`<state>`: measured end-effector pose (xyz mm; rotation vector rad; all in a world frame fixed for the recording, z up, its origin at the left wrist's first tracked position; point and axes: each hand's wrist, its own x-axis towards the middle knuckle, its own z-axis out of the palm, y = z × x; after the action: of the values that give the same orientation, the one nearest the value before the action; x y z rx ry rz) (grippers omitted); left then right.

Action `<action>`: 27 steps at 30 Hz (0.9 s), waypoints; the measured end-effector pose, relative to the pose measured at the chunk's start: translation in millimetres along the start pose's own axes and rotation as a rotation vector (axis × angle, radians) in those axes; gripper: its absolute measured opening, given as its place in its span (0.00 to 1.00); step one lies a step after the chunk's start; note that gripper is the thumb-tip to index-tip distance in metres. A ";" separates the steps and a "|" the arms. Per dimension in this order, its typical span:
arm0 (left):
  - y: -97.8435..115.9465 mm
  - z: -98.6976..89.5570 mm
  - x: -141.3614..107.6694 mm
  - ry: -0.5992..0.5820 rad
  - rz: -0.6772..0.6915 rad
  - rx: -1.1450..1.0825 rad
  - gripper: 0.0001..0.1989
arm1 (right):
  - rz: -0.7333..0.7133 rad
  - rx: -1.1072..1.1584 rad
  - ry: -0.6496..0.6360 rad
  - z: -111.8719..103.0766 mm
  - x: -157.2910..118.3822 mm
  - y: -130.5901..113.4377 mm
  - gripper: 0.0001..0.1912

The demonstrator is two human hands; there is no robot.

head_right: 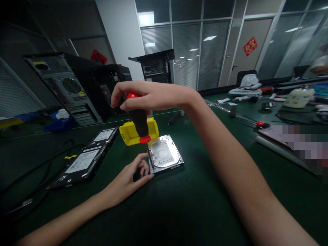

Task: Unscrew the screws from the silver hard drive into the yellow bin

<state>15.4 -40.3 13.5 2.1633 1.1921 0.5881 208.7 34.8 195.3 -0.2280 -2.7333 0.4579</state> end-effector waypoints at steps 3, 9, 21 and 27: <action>0.9 -0.5 -0.1 -0.007 -0.008 -0.005 0.24 | -0.006 0.056 0.003 -0.6 -0.7 -0.6 0.11; -1.9 1.2 0.4 0.008 0.007 0.001 0.24 | 0.007 -0.034 0.008 2.7 4.7 -2.1 0.16; 1.3 -1.1 -0.1 -0.004 -0.009 -0.002 0.24 | -0.110 0.208 -0.033 2.1 -3.4 1.6 0.19; 3.4 -0.3 0.8 -0.006 -0.013 -0.003 0.23 | -0.049 0.186 -0.033 6.7 0.7 1.3 0.14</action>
<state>17.7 -40.9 16.1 2.1521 1.2009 0.5773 205.6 34.3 189.1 -0.1057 -2.6996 0.7021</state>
